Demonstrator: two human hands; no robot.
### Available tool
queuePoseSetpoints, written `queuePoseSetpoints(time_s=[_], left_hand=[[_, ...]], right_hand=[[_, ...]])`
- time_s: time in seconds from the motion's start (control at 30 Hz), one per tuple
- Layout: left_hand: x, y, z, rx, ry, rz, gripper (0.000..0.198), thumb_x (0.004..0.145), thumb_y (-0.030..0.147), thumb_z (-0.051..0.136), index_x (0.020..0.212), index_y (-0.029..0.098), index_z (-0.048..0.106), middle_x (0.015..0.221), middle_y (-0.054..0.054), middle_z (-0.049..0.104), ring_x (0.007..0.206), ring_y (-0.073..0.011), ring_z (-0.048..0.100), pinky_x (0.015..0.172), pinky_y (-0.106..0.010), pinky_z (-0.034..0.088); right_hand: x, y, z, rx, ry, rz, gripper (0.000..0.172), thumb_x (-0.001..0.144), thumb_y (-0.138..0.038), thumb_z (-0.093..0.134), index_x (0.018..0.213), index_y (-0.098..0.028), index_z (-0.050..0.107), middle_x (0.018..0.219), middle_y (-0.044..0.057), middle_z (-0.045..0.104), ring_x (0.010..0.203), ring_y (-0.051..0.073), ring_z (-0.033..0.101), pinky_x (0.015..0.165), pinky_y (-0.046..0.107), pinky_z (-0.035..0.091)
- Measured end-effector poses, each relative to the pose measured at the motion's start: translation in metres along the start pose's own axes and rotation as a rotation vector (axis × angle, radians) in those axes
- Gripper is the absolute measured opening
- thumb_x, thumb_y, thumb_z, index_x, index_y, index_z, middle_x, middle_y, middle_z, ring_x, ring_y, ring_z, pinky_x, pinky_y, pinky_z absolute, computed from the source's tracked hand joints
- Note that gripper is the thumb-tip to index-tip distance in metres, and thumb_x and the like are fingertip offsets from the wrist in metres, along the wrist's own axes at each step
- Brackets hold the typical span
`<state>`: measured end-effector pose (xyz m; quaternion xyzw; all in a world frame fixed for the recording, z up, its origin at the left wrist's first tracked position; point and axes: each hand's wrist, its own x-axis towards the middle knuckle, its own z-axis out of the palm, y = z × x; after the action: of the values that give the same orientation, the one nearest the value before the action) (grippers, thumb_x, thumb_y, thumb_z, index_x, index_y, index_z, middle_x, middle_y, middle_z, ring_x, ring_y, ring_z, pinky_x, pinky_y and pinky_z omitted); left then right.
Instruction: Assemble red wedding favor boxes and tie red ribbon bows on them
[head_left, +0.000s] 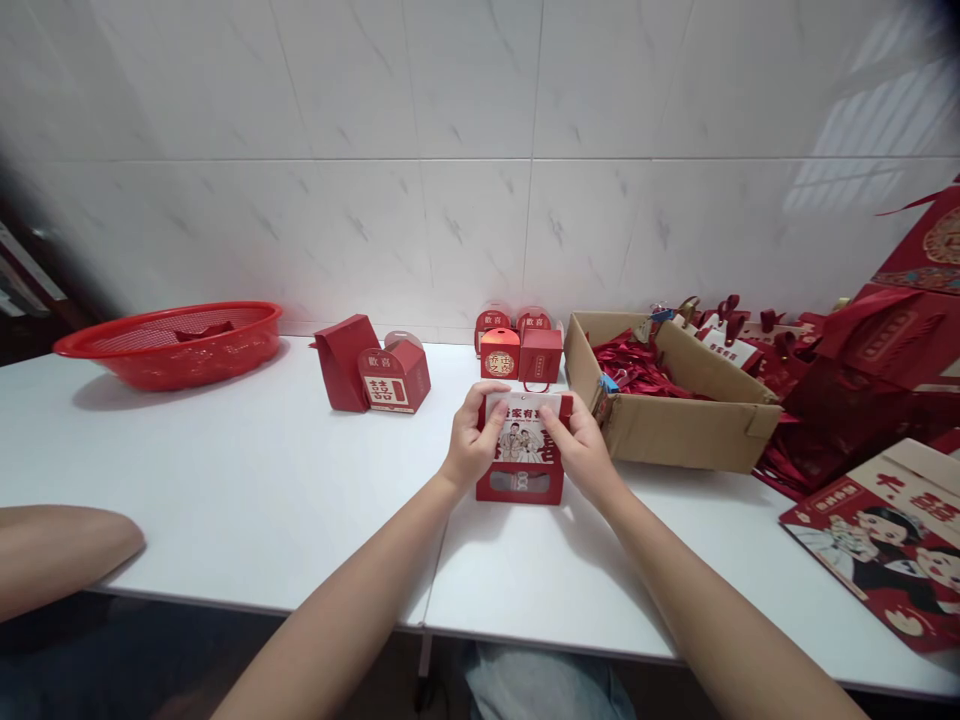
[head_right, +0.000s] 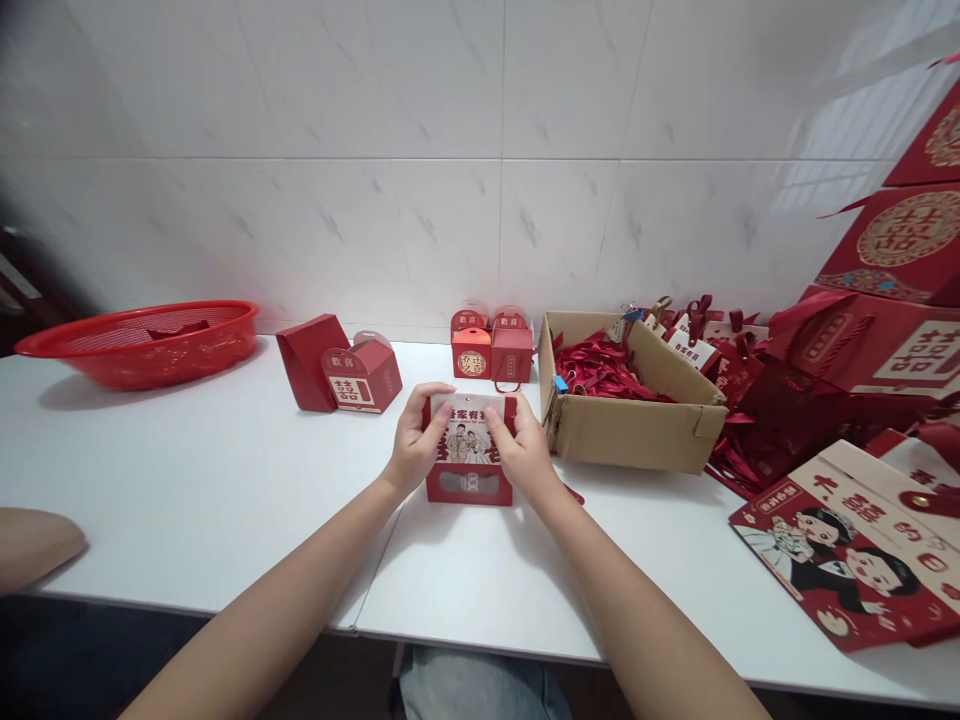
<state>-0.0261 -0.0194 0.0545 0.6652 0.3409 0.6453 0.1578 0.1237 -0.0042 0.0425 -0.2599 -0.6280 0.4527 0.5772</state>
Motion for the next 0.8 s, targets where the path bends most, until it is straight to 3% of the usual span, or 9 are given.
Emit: queuePoseSetpoints(time_s=[0.53, 0.7, 0.8], left_hand=[[0.001, -0.007, 0.001, 0.103, -0.016, 0.14, 0.013, 0.09, 0.023, 0.046, 0.101, 0.024, 0.053, 0.096, -0.003, 0.06, 0.089, -0.0156, 0.058, 0.08, -0.03, 0.048], [0.003, -0.005, 0.0, 0.146, -0.026, 0.147, 0.012, 0.089, 0.021, 0.048, 0.099, 0.023, 0.053, 0.093, -0.002, 0.061, 0.083, -0.0147, 0.058, 0.075, -0.029, 0.048], [0.006, -0.005, -0.008, 0.163, -0.038, 0.112, 0.011, 0.088, 0.021, 0.048, 0.098, 0.023, 0.053, 0.089, -0.002, 0.06, 0.074, -0.0128, 0.057, 0.067, -0.025, 0.047]], right_hand=[[0.0, -0.001, -0.002, -0.084, 0.003, -0.029, 0.028, 0.088, -0.045, 0.05, 0.105, -0.022, 0.048, 0.103, 0.005, 0.061, 0.093, 0.018, 0.058, 0.083, 0.032, 0.048], [0.008, -0.035, -0.035, -0.345, -0.196, 0.078, 0.036, 0.092, -0.049, 0.037, 0.096, -0.019, 0.059, 0.102, 0.006, 0.065, 0.095, 0.019, 0.059, 0.08, 0.03, 0.047], [0.008, -0.052, -0.054, -0.608, -0.352, 0.193, 0.037, 0.095, -0.039, 0.032, 0.097, -0.019, 0.063, 0.099, 0.007, 0.067, 0.086, 0.018, 0.062, 0.073, 0.028, 0.047]])
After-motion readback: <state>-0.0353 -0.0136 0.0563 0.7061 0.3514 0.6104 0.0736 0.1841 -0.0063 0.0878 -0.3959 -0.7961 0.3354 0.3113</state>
